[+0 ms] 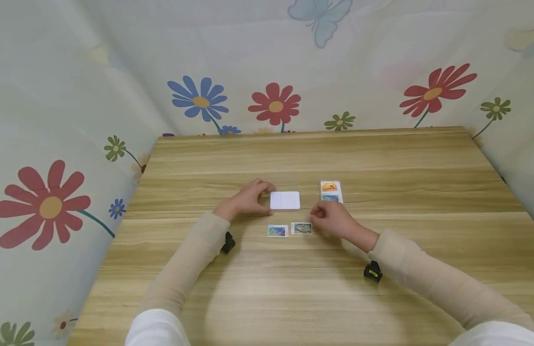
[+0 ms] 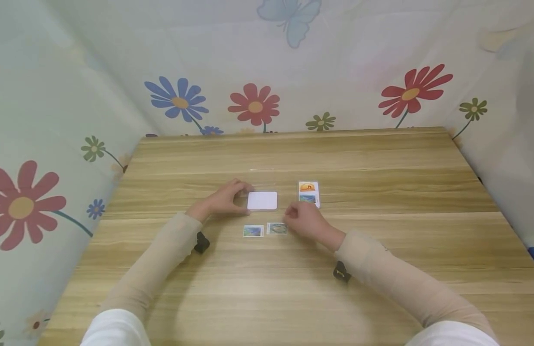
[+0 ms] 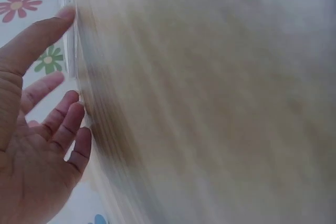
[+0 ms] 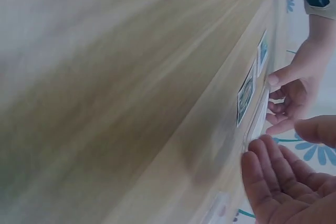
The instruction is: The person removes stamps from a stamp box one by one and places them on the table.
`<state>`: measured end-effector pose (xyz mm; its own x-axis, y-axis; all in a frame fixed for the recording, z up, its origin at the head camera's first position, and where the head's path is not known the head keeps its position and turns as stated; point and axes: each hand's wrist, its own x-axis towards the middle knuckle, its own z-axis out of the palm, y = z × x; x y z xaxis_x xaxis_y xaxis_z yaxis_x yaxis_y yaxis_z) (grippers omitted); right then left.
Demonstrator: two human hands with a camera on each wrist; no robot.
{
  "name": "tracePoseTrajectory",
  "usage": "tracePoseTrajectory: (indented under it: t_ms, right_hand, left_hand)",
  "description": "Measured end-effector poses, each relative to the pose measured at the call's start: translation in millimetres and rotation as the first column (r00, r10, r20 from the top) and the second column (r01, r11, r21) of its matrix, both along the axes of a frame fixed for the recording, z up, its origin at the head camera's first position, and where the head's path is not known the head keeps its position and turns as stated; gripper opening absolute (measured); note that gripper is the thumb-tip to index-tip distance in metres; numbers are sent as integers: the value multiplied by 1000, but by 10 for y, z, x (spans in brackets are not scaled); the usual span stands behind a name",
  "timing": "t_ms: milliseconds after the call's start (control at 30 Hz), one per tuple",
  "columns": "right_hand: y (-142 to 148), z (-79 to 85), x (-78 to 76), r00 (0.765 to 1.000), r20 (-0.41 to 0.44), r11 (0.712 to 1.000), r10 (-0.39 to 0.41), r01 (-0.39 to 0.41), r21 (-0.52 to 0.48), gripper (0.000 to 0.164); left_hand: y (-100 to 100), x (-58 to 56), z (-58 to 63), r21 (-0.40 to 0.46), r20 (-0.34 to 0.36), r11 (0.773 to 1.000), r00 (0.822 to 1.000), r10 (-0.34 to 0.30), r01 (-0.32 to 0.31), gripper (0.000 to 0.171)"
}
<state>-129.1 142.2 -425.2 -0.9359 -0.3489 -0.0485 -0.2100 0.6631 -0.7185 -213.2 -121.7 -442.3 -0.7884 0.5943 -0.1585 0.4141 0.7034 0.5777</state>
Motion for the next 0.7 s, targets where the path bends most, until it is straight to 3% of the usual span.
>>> tracePoseTrajectory:
  t_ms: [200,367,533,700]
  right_hand:
    - [-13,43,-46,984,-179,1000,-2,4,8,21]
    - [-7,51,-138,962,-273,998,-23,37,44,38]
    - [-9,25,-277,940,-340,995,8,25,92,48]
    - [-13,15,-414,935,-351,994,51,-13,111,53]
  left_hand:
    - [1,-8,29,43,-22,999,1000,18,-17,64]
    - [20,-19,56,64,-129,998,992,17,-8,55]
    - [29,-37,51,49,-226,999,974,33,-22,54]
    - [41,-77,43,29,-229,997,971,73,-69,60]
